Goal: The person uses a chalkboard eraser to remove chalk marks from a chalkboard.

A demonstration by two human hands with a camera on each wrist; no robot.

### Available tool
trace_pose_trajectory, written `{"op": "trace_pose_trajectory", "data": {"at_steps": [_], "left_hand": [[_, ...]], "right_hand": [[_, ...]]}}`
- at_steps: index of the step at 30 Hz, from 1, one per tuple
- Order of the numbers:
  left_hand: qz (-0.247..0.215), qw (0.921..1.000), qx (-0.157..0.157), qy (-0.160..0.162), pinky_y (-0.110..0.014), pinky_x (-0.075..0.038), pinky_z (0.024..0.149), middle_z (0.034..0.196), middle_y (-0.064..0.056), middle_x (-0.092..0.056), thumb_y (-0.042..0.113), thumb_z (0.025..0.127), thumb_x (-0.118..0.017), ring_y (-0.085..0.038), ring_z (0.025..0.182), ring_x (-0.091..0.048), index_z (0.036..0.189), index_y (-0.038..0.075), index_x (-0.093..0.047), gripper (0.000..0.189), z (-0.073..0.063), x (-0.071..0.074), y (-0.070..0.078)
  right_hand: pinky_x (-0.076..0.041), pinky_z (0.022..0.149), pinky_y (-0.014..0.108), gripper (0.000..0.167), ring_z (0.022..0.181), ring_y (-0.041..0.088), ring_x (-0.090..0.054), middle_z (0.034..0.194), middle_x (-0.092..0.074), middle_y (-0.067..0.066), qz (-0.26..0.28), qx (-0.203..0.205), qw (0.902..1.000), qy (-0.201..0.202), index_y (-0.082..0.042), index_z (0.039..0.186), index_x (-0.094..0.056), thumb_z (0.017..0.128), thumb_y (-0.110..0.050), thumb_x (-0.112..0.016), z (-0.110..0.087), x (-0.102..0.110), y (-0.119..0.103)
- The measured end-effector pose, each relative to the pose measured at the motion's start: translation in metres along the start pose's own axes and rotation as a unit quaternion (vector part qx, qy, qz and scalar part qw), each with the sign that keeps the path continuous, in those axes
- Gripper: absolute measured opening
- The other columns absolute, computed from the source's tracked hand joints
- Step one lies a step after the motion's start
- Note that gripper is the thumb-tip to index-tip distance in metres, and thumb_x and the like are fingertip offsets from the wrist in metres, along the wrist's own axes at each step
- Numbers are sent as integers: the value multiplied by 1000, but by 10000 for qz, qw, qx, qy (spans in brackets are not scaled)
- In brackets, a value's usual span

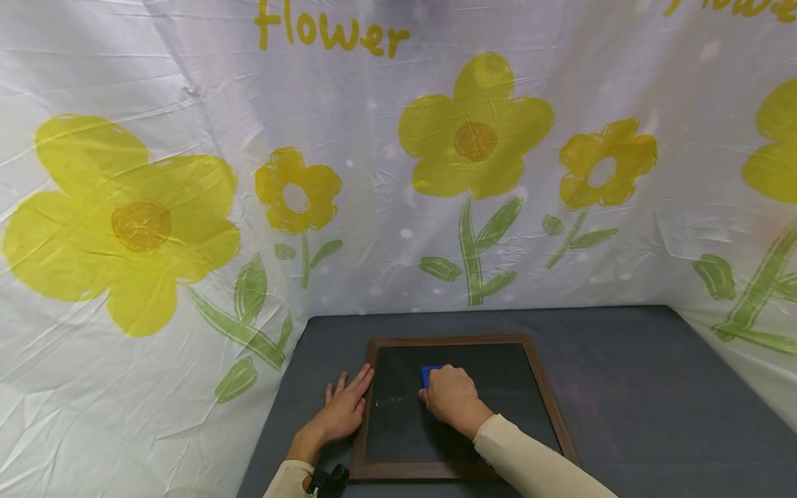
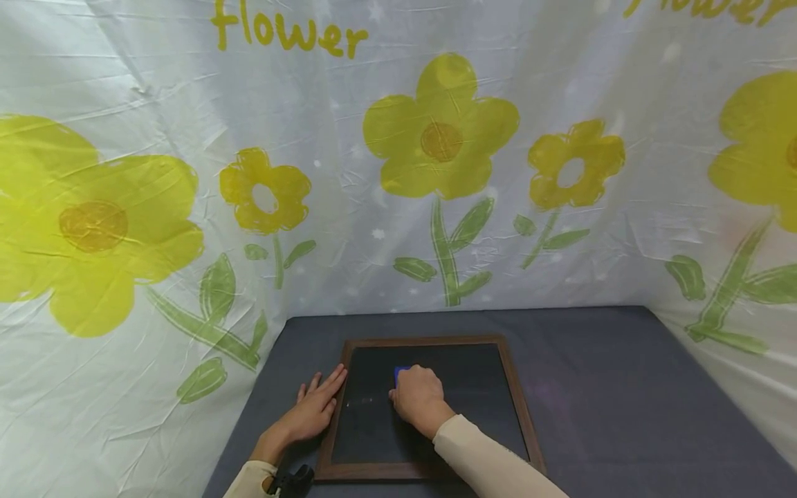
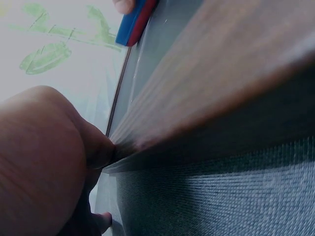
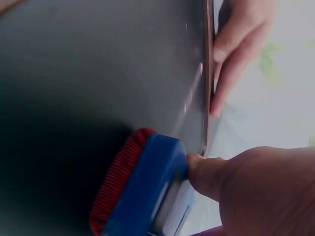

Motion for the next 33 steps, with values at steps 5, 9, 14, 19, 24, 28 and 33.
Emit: {"op": "trace_pose_trajectory", "data": {"at_steps": [5, 9, 14, 19, 24, 28, 33], "left_hand": [[-137, 9997, -152, 132, -87, 4, 120, 183, -15, -23, 3, 110, -48, -64, 163, -5, 173, 6, -33, 64, 0, -3, -6], [-179, 9993, -236, 221, -87, 5, 120, 183, -13, -22, 6, 111, -47, -65, 162, -5, 174, 9, -32, 64, -2, -4, -9], [-10, 9994, -198, 267, -88, 1, 120, 181, -18, -27, 1, 109, -50, -67, 161, -10, 171, 3, -36, 63, -3, 1, 0], [154, 9994, -102, 278, -88, -2, 121, 181, -16, -28, 1, 110, -51, -65, 162, -12, 170, 3, -38, 62, -4, 3, 3], [-41, 9990, -232, 379, -89, 1, 119, 182, -13, -27, 4, 109, -51, -67, 161, -10, 172, 7, -37, 64, -1, -3, -9], [28, 9985, -226, 500, -87, -1, 122, 182, -7, -27, 7, 110, -52, -63, 163, -11, 172, 12, -37, 64, 6, -11, -24], [114, 9985, -152, 518, -86, -2, 123, 182, -8, -29, 8, 110, -54, -60, 165, -12, 171, 11, -40, 63, 9, -15, -29]], "right_hand": [[-65, 62, 46, 47, 77, 35, -74, 91, -73, 22, 22, 156, 9998, -105, 3, 104, -82, 103, -44, -76, 1, -6, -19], [-66, 68, 44, 50, 79, 32, -70, 91, -68, 19, -163, 393, 9991, -15, 4, 106, -82, 105, -45, -73, 1, -9, -31], [-65, 72, 41, 54, 84, 28, -66, 97, -67, 16, -466, 700, 9964, 86, 6, 122, -77, 104, -45, -72, 1, -9, -43], [-65, 77, 40, 62, 98, 28, -65, 116, -69, 18, -543, 987, 9936, -69, 0, 144, -68, 105, -48, -69, 2, -11, -48], [-63, 80, 40, 63, 100, 27, -61, 127, -68, 17, -518, 1355, 9891, -258, -12, 153, -65, 104, -50, -69, 5, -13, -48], [-60, 80, 39, 63, 97, 25, -57, 129, -66, 15, -495, 1634, 9843, -452, -20, 157, -63, 102, -50, -70, 7, -11, -45], [-57, 81, 37, 64, 93, 23, -51, 131, -65, 14, -442, 1878, 9779, -809, -29, 160, -60, 103, -53, -71, 6, -11, -41]]}}
Point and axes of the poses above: each hand's wrist, its own z-axis towards the middle knuckle, its own x-axis out of the back of the hand, y = z × x, the point moved 2 cm from there along z, towards the middle knuckle
